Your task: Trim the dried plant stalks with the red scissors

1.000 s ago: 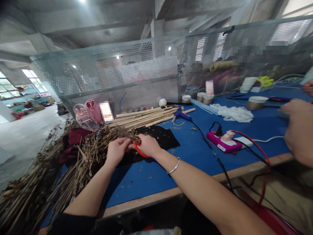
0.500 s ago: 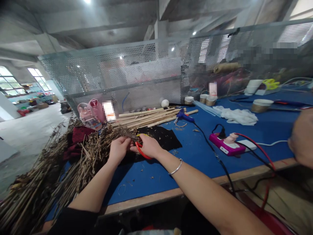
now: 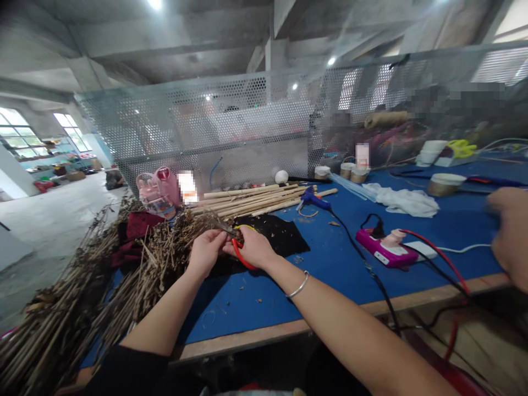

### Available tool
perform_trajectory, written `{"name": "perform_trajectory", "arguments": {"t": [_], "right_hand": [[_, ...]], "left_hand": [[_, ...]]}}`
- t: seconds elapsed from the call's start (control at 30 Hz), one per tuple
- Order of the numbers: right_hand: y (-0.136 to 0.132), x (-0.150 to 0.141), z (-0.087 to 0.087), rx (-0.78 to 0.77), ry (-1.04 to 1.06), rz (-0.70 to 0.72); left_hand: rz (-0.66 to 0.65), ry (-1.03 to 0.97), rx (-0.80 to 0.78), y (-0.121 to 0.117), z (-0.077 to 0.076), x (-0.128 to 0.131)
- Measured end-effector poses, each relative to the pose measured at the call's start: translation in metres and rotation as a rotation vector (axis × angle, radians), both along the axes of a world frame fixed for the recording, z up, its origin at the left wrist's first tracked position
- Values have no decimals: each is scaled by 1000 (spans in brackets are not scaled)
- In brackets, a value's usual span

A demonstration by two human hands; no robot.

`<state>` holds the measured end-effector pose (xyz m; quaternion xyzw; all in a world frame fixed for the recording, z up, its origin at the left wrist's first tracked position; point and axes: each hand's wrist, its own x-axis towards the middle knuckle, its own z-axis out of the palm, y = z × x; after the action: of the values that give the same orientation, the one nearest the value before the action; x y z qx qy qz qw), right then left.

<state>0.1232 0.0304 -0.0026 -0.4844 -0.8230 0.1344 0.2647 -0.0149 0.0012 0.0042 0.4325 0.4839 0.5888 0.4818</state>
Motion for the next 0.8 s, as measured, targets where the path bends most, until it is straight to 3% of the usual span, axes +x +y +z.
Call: {"name": "perform_trajectory", "arguments": {"t": [0.17, 0.57, 0.8], "right_hand": [[-1, -3, -3, 63, 13, 4], [0, -1, -1, -13, -11, -28], [0, -1, -1, 44, -70, -47]], "left_hand": [[3, -24, 14, -2, 2, 1], [44, -59, 35, 1, -1, 0], [66, 10, 64, 5, -3, -4]]}}
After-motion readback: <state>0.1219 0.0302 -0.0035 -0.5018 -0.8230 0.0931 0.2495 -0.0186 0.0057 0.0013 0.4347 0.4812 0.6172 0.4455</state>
